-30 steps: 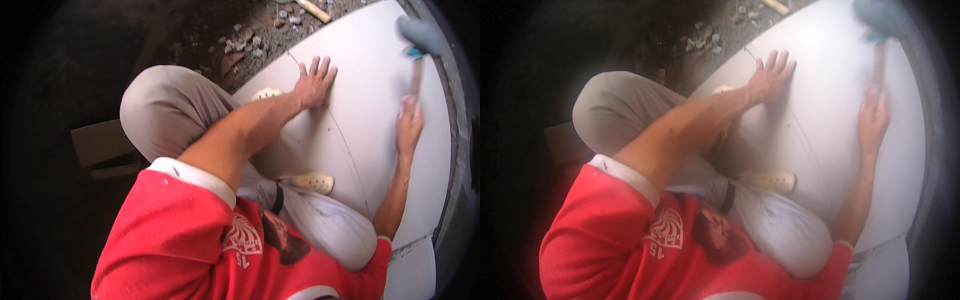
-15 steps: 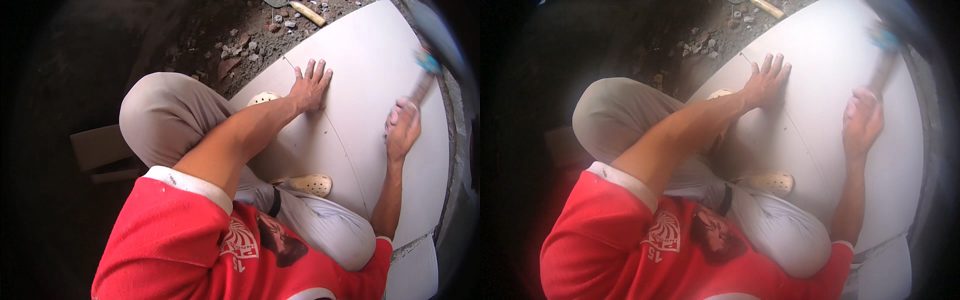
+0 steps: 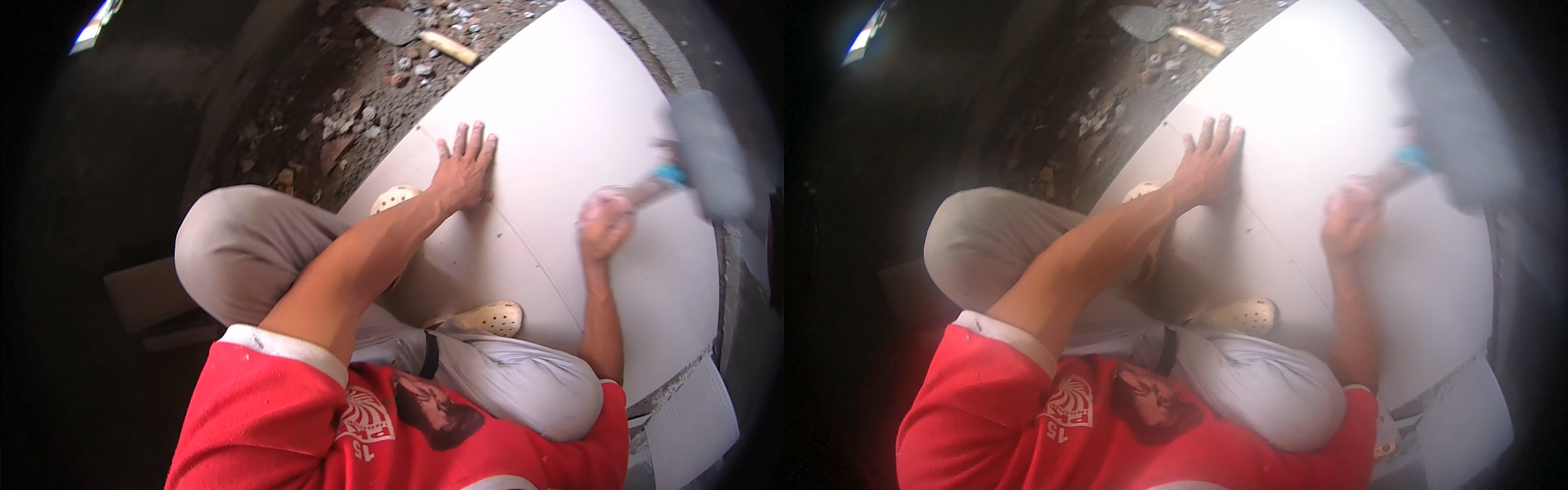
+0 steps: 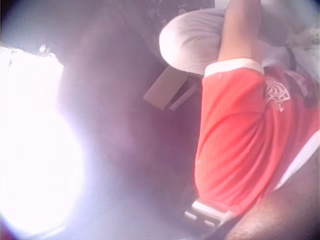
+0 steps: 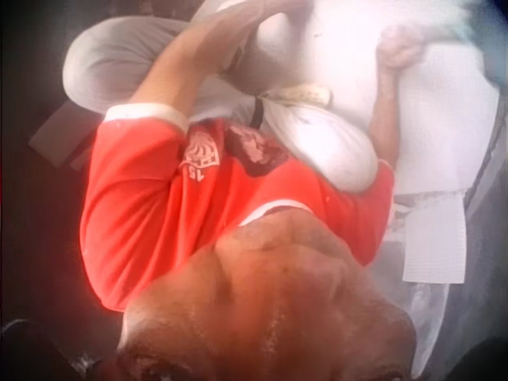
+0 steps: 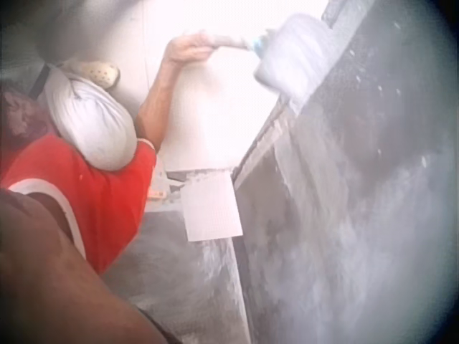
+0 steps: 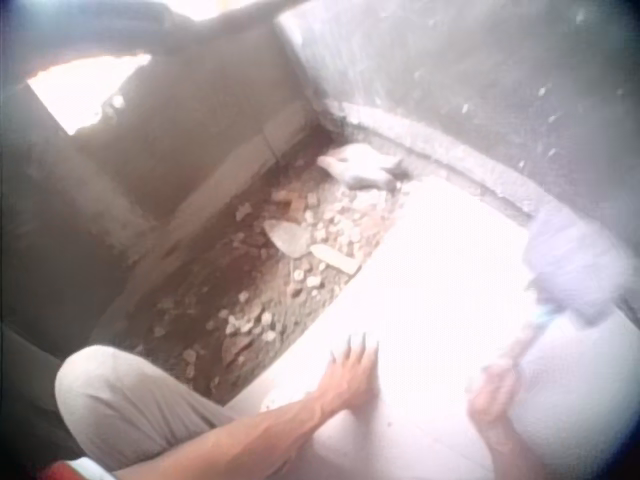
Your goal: The person sits cross-legged on the floor and uses a rubber mallet to repeatedly tap a large white tile, securing it into place. The person holds the tile with one hand while striking it with the mallet in the other.
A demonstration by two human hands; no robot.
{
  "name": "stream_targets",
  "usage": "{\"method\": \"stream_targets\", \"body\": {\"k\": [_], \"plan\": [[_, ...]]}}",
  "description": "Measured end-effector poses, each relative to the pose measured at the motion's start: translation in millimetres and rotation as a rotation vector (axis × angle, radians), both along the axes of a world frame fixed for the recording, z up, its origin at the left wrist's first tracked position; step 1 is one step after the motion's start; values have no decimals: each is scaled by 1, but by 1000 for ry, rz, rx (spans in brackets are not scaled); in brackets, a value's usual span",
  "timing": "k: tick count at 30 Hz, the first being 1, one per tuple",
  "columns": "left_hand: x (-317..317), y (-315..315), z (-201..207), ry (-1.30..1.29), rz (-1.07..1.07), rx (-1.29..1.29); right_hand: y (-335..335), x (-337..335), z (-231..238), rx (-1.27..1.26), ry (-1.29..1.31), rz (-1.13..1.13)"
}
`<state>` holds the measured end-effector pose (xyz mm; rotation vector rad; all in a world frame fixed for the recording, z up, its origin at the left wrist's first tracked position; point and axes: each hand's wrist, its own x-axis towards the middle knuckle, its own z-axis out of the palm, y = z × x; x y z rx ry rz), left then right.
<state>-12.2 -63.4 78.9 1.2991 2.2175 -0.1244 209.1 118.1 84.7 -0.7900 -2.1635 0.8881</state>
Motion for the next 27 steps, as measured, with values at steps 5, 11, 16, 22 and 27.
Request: {"method": "stream_targets", "body": {"k": [5,11,16,22,27], "plan": [[1,0,8,57,-9,0,-3,-7,9,-402,-251,97],[-1,3,6,20,-24,-74,-9,-15,30,-288,-50,-67],[-7,6,0,37,-39,-32,-17,-22,23,-404,-280,94],[-5,2,-2,23,-35,2,-21,-1,23,-545,-24,-1],[-5,6,6,46,-37,22,-32,4,11,-423,-408,54]]}}
